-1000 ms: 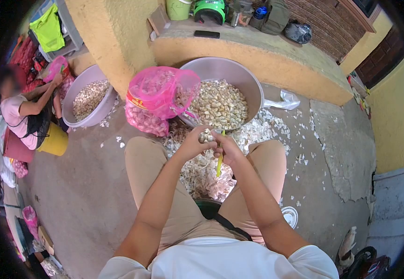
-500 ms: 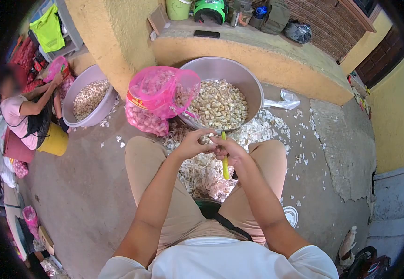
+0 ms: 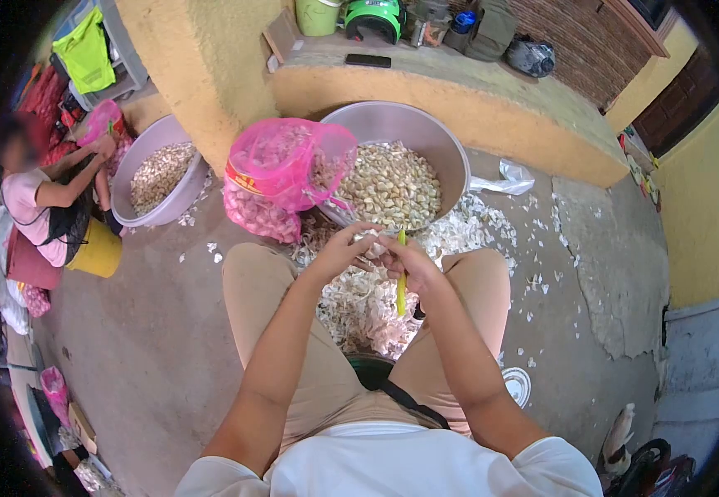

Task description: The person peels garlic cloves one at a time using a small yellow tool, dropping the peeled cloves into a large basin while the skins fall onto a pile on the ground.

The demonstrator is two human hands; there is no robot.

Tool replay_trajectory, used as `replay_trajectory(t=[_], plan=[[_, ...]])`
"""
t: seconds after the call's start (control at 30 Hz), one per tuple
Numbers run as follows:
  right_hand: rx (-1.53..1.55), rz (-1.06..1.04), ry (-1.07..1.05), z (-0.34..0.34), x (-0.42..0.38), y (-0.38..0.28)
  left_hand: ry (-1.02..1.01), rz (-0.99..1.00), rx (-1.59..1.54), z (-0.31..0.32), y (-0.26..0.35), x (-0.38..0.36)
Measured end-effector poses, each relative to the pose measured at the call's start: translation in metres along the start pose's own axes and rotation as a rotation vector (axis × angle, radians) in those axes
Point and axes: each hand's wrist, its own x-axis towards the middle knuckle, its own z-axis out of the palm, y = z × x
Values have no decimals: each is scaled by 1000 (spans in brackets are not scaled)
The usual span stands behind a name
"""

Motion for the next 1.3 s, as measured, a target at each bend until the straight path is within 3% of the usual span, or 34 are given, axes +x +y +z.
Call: replay_trajectory(t=[0.1,0.23,0.33,0.43,0.53,0.63,1.3], plan=[[-82,-128,53,5,-1,-1,115,3,-111,2,-9,3],[-146,-267,73,4,6,5,-23,-84,-406,-5,-12,4],[-564,-389,139,2,6,9,42,-127,-485,-6,-12,6],[-712,-360,141,8,-4,4,113,-86,-447,-8,-11,6],[-1181,-653,231,10,-6,8,134,-73,-433,-12,-11,6],[-1230,-581,229,16,-13,4,113,-92,-441,-13,-8,5],[-1231,-679,279,21,-13,15,30,-74,-428,-10,-6,1]])
